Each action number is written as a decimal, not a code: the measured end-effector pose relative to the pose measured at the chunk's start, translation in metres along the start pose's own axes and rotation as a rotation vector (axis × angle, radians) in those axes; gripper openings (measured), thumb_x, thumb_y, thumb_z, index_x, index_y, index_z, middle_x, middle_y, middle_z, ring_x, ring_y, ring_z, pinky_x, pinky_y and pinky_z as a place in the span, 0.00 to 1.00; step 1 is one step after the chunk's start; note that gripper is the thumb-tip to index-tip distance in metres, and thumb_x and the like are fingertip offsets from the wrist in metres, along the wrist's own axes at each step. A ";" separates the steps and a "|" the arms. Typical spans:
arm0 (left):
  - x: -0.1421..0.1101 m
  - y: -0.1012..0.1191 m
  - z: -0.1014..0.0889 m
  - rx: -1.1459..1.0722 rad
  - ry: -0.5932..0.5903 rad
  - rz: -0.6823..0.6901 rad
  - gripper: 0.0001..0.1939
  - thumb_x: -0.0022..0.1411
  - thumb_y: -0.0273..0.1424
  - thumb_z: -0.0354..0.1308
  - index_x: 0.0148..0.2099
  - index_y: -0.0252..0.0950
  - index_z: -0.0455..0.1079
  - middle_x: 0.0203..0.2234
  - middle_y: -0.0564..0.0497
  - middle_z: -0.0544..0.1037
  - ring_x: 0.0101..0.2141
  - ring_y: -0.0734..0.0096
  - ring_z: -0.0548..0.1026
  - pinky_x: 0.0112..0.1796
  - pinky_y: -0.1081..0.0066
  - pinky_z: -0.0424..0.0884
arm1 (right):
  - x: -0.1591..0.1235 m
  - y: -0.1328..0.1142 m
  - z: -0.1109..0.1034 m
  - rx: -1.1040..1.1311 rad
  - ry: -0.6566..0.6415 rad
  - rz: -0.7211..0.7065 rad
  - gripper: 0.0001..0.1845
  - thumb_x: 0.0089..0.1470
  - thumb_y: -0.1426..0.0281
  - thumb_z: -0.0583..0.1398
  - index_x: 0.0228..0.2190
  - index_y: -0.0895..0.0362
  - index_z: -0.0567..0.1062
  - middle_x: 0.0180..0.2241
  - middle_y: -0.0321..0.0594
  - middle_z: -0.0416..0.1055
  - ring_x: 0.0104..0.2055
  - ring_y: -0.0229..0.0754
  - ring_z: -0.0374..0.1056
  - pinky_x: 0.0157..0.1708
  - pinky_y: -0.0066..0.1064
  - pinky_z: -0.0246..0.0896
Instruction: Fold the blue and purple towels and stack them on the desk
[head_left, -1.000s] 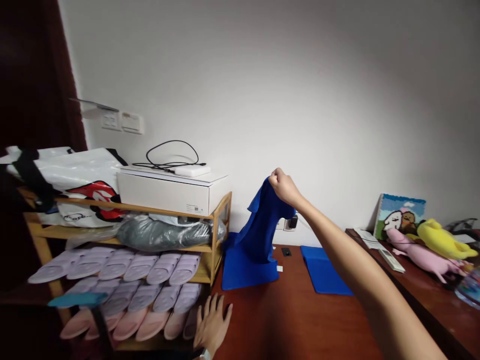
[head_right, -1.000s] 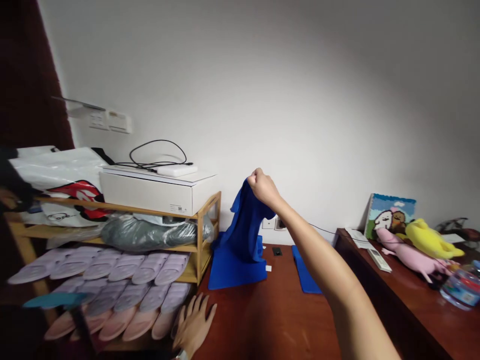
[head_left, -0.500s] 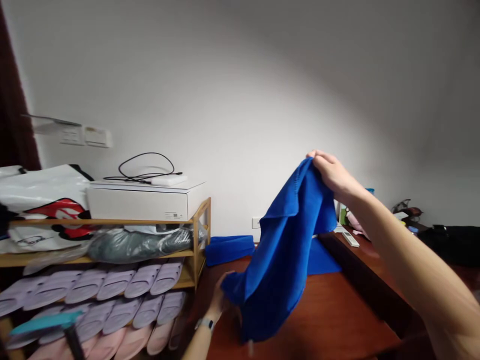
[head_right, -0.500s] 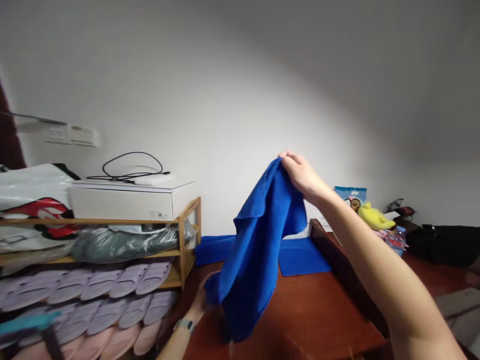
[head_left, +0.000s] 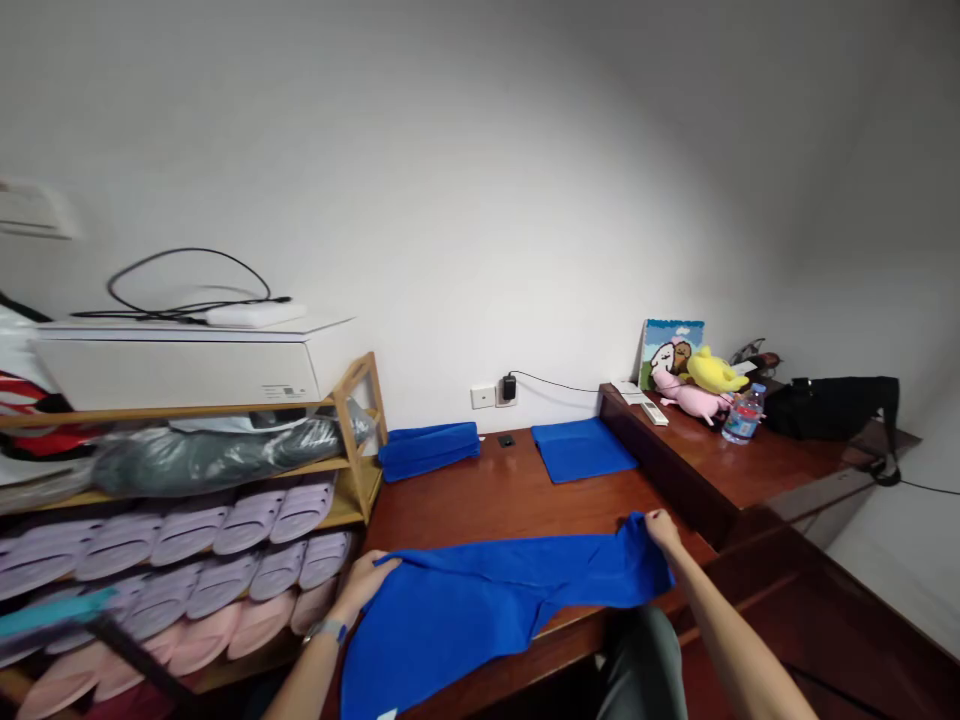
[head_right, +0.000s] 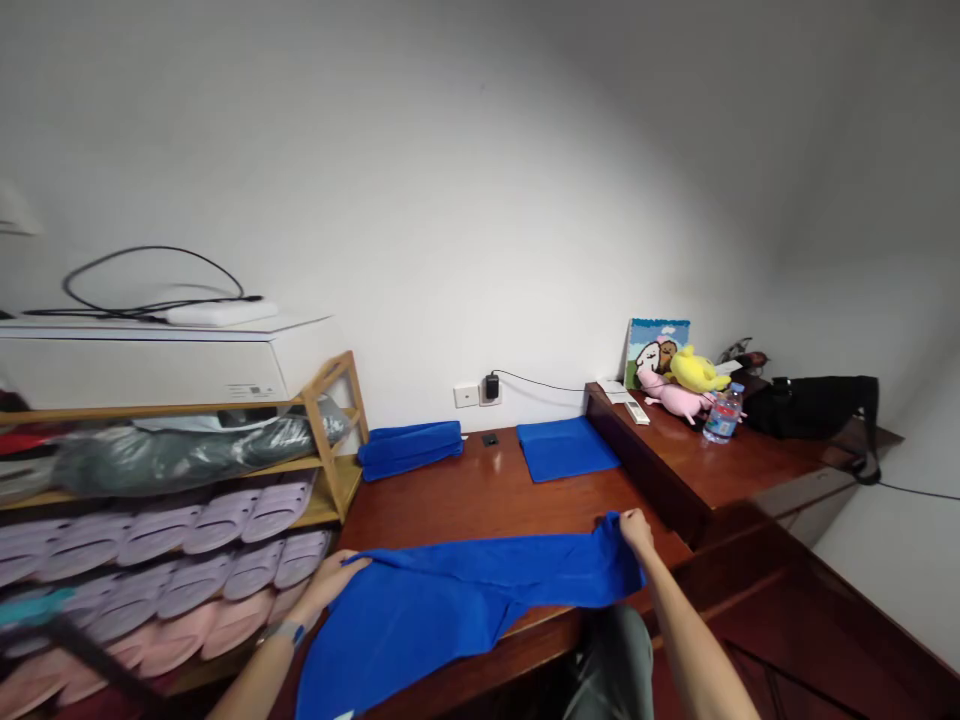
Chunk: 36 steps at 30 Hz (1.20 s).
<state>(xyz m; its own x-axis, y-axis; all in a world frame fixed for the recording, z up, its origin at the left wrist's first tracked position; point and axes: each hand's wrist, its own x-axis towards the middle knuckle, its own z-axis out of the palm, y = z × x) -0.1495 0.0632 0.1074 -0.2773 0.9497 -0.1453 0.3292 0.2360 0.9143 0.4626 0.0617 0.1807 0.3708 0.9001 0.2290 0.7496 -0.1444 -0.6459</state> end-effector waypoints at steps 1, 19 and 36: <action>0.001 -0.004 0.006 0.028 0.038 0.025 0.28 0.32 0.57 0.69 0.29 0.41 0.73 0.30 0.44 0.83 0.47 0.36 0.81 0.51 0.48 0.77 | -0.009 0.012 0.012 -0.041 -0.014 0.032 0.07 0.51 0.66 0.56 0.24 0.48 0.73 0.22 0.44 0.71 0.27 0.55 0.74 0.31 0.45 0.68; -0.006 -0.023 0.008 0.012 0.237 0.101 0.39 0.34 0.62 0.68 0.41 0.39 0.75 0.38 0.43 0.85 0.43 0.46 0.83 0.44 0.54 0.82 | -0.021 0.098 0.020 -0.015 -0.534 -0.417 0.17 0.63 0.61 0.57 0.42 0.52 0.84 0.53 0.48 0.80 0.58 0.51 0.74 0.62 0.42 0.65; -0.005 0.062 -0.031 -0.193 0.041 0.081 0.36 0.48 0.54 0.71 0.55 0.40 0.76 0.41 0.48 0.87 0.41 0.53 0.85 0.40 0.61 0.83 | 0.094 0.013 0.002 -0.032 -0.113 -0.246 0.23 0.69 0.59 0.51 0.51 0.53 0.81 0.54 0.46 0.80 0.57 0.49 0.75 0.60 0.38 0.66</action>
<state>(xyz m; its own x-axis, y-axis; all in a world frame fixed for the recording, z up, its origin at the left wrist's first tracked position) -0.1556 0.0671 0.1766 -0.2948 0.9539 -0.0562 0.1742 0.1115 0.9784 0.5061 0.1451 0.1925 0.1128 0.9496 0.2925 0.8273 0.0733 -0.5570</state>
